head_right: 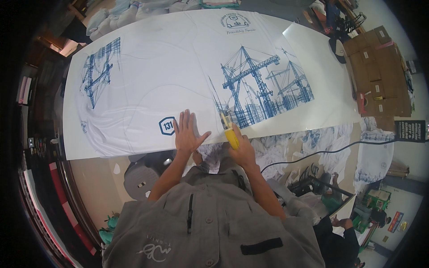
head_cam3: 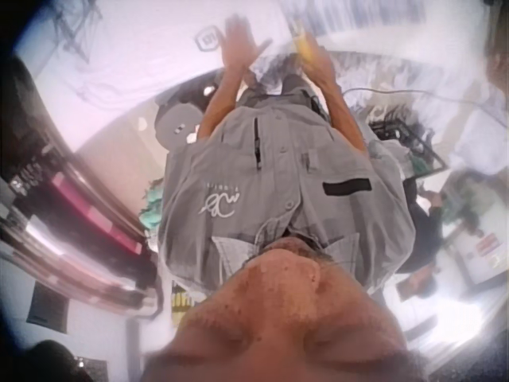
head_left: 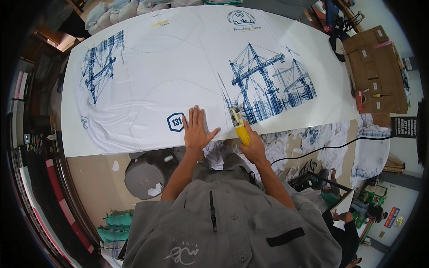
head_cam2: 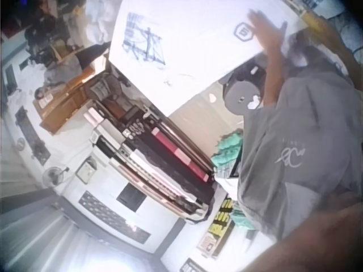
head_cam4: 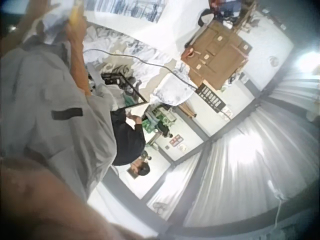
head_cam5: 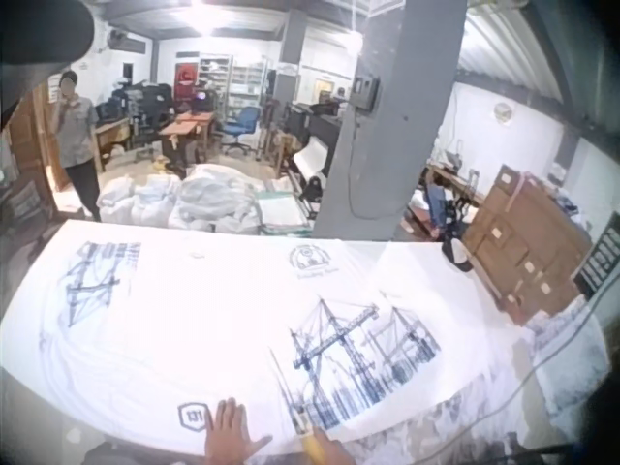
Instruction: The person uses a yellow electric fabric cutter to cut white t-shirts on a large white table. They align the shirts, cut along the printed outlines, and remove the cut pieces. The person repeats this process for multiple shirts.
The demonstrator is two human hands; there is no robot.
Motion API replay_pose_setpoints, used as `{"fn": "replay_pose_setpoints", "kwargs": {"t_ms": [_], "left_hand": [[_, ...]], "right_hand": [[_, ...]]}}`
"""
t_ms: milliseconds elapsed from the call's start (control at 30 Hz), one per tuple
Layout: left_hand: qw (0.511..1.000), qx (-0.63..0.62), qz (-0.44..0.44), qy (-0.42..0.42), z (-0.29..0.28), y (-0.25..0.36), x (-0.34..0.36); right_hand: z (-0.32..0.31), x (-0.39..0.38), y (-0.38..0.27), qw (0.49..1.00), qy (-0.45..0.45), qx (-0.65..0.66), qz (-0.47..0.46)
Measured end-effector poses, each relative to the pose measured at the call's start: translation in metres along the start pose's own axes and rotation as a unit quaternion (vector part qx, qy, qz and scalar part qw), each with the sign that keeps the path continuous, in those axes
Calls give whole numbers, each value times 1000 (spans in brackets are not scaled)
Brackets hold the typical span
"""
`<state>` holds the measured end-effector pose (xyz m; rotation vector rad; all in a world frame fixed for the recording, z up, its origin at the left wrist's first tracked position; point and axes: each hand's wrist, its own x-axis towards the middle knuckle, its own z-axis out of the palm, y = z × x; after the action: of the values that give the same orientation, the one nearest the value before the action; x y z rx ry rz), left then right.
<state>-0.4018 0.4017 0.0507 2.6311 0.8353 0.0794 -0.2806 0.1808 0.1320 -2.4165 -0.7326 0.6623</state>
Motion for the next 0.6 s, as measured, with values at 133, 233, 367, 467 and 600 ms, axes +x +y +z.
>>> {"fn": "replay_pose_setpoints", "kwargs": {"t_ms": [133,233,367,467,600], "left_hand": [[1000,0,-5,-8,-1,0,1],[1000,-7,-8,-17,-2,-1,1],[1000,-4,-6,-10,-1,-2,1],[1000,-7,-3,-5,-1,-2,1],[1000,-13,-3,-8,-2,-3,0]], "right_hand": [[-2,22,-11,1000,5,13,-16],[-1,36,-17,1000,7,22,-21],[1,56,-25,999,15,11,-34],[4,77,-29,998,18,10,-53],[3,108,-36,998,5,11,-62]]}}
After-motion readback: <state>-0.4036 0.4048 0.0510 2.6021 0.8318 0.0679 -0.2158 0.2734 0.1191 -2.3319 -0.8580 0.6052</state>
